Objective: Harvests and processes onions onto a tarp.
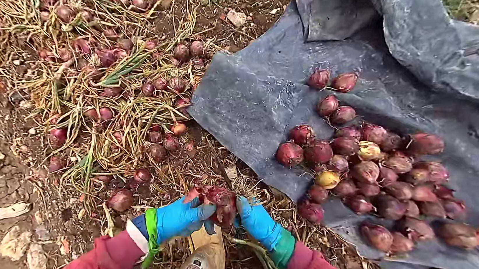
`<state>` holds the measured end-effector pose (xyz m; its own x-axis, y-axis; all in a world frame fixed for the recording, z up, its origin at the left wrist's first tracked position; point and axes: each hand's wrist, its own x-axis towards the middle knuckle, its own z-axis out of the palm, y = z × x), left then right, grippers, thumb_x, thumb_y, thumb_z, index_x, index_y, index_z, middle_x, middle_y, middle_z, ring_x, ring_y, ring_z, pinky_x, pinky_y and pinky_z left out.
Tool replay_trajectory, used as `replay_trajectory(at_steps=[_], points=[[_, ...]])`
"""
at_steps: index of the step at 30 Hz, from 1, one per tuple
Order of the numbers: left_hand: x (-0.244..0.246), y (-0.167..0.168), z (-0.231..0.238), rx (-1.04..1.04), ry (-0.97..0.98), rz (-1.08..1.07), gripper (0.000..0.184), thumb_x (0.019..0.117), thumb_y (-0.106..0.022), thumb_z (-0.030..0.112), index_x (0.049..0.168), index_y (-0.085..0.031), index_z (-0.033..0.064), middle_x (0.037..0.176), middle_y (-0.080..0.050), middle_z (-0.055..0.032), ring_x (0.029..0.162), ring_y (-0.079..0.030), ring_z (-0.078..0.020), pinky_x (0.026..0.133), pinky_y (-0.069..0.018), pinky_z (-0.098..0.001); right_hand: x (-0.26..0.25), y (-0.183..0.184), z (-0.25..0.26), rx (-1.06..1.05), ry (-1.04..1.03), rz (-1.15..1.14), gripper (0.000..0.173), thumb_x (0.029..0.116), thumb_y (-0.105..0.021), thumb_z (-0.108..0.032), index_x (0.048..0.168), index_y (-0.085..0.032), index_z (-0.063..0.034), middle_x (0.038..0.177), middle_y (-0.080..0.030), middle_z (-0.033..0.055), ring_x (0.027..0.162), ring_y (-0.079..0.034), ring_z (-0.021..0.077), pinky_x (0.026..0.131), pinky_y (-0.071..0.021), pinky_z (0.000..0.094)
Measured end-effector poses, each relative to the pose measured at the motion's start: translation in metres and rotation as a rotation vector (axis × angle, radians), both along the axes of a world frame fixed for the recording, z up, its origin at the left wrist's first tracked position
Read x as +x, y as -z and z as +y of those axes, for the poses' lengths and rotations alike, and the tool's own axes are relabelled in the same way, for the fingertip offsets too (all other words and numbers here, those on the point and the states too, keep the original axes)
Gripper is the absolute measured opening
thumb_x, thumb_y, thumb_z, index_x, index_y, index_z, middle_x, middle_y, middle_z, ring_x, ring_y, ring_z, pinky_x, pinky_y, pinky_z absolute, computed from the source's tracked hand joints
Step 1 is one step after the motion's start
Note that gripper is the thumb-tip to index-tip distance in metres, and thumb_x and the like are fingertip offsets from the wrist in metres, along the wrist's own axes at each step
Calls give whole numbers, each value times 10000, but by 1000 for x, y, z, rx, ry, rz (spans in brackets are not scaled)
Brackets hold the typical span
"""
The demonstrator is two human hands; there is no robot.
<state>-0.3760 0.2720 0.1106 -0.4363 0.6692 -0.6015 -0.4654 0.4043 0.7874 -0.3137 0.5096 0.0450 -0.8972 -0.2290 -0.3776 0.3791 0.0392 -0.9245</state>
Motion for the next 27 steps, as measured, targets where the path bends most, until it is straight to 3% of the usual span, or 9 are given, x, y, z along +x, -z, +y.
replay_trajectory(at_steps=[2, 5, 9, 13, 15, 18, 20, 23, 27], points=[[-30, -12, -3, -373, 210, 276, 417, 940, -658, 602, 1085, -732, 219, 865, -728, 54, 667, -640, -82, 646, -567, -311, -10, 16, -4, 132, -76, -48, 845, 890, -285, -879, 812, -674, -134, 616, -598, -4, 525, -581, 136, 517, -532, 361], [-47, -11, 5, -891, 268, 550, 559, 742, -784, 732, 971, -737, 224, 876, -729, 6, 860, -704, -200, 803, -571, -533, -12, 29, -7, 130, -12, -187, 807, 976, -239, -765, 851, -703, -116, 574, -583, 14, 469, -556, 151, 465, -504, 357], [-37, -10, 16, -736, 13, 636, 439, 813, -837, 534, 1060, -743, 185, 878, -750, -24, 837, -730, -211, 789, -599, -544, 2, 30, 7, 69, -25, -265, 811, 994, -240, -742, 987, -705, -78, 596, -598, 39, 461, -559, 158, 456, -508, 341], [-11, -31, 82, -565, 608, 562, 453, 1043, -498, 542, 1102, -704, 142, 997, -716, -92, 956, -697, -292, 846, -549, -584, 14, 11, 42, 98, -227, -101, 940, 843, -188, -931, 867, -650, -112, 612, -606, 16, 482, -574, 147, 467, -513, 345], [-13, -32, 105, -523, 647, 590, 450, 1083, -443, 507, 1203, -694, 154, 1082, -726, -117, 1024, -701, -332, 868, -542, -621, 25, 1, 63, 101, -51, -51, 963, 863, -137, -910, 899, -663, -104, 597, -607, 36, 449, -562, 165, 426, -507, 355], [-47, -22, 88, -716, 332, 656, 401, 1050, -511, 533, 1250, -702, 241, 1137, -748, -59, 1059, -715, -286, 895, -559, -606, 26, -3, 87, -42, 411, 18, 960, 912, -73, -847, 968, -650, -82, 554, -559, 49, 392, -525, 185, 368, -507, 371], [-55, -10, 48, -773, 138, 615, 406, 998, -604, 553, 1207, -733, 229, 1079, -757, -58, 1023, -719, -271, 898, -565, -593, 20, -7, 101, -179, 599, 52, 901, 893, -39, -858, 875, -596, -149, 529, -540, 29, 376, -509, 179, 351, -482, 369], [-54, 19, -24, -949, 51, 563, 381, 1004, -612, 511, 1186, -743, 203, 1075, -759, -72, 1040, -719, -278, 929, -557, -590, 21, -13, 104, -154, 432, 73, 872, 833, -266, -924, 952, -640, -145, 559, -562, 16, 399, -531, 157, 372, -495, 348], [-64, 90, -114, -1226, -26, 472, 332, 991, -616, 289, 1300, -696, 200, 1203, -736, -137, 1148, -690, -366, 967, -527, -653, 28, 36, 82, 439, -277, -472, 835, 931, -277, -824, 1082, -708, -125, 687, -660, 66, 523, -614, 228, 516, -549, 442]])
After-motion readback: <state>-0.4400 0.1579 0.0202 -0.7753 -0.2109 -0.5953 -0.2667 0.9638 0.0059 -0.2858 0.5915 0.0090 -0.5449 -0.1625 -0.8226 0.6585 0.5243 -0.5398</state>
